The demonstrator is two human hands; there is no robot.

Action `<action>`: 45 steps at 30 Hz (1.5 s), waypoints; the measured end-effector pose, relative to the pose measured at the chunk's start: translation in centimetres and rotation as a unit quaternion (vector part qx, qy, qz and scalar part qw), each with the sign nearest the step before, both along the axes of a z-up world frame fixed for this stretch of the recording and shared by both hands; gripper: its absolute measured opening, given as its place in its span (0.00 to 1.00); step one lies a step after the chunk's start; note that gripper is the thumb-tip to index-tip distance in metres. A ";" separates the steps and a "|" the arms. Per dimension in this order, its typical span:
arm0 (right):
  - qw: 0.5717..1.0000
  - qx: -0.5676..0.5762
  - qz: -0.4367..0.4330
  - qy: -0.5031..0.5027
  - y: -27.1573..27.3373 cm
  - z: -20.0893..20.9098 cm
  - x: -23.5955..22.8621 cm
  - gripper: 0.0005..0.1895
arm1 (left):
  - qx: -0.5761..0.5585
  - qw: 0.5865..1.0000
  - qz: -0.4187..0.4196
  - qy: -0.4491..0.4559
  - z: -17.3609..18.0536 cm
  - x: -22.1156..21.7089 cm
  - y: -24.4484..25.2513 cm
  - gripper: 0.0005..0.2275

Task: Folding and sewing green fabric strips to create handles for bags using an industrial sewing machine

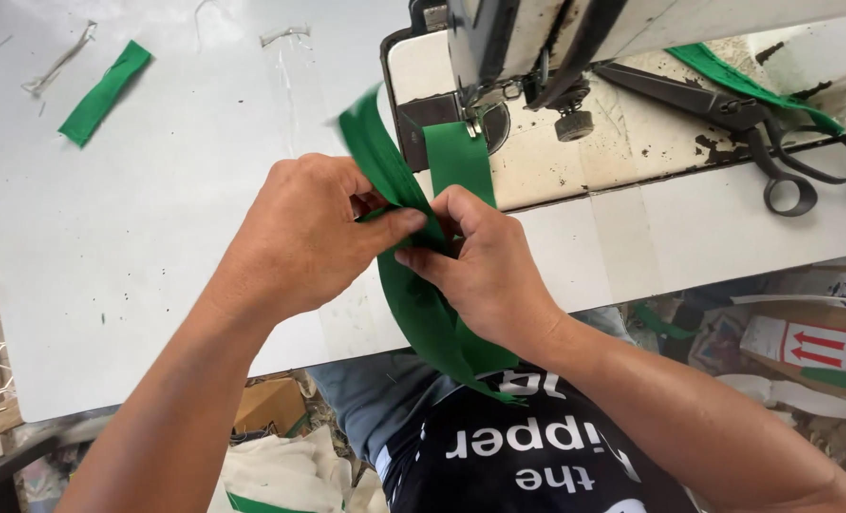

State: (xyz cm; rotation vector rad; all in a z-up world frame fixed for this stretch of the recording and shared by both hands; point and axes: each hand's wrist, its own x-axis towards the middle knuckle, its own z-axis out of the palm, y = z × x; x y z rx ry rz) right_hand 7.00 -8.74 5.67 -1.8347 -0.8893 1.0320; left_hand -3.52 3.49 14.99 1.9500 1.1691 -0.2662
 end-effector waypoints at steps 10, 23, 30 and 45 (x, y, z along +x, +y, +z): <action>0.982 0.025 0.021 0.187 -3.9 0.6 0.9 0.17 | -0.072 0.997 -0.019 -0.036 -2.2 -1.3 3.1 0.10; 0.946 0.251 0.134 -0.153 -5.0 -3.4 4.8 0.20 | 0.020 0.984 -0.035 -0.176 -8.0 5.7 4.9 0.05; 0.818 0.337 0.118 -0.450 -4.3 -6.3 5.6 0.06 | 0.297 0.921 -0.033 -0.249 -15.5 5.9 3.9 0.06; 0.790 0.338 0.121 -0.497 -4.5 -6.4 5.6 0.07 | 0.364 0.892 -0.007 -0.269 -16.3 5.6 3.2 0.11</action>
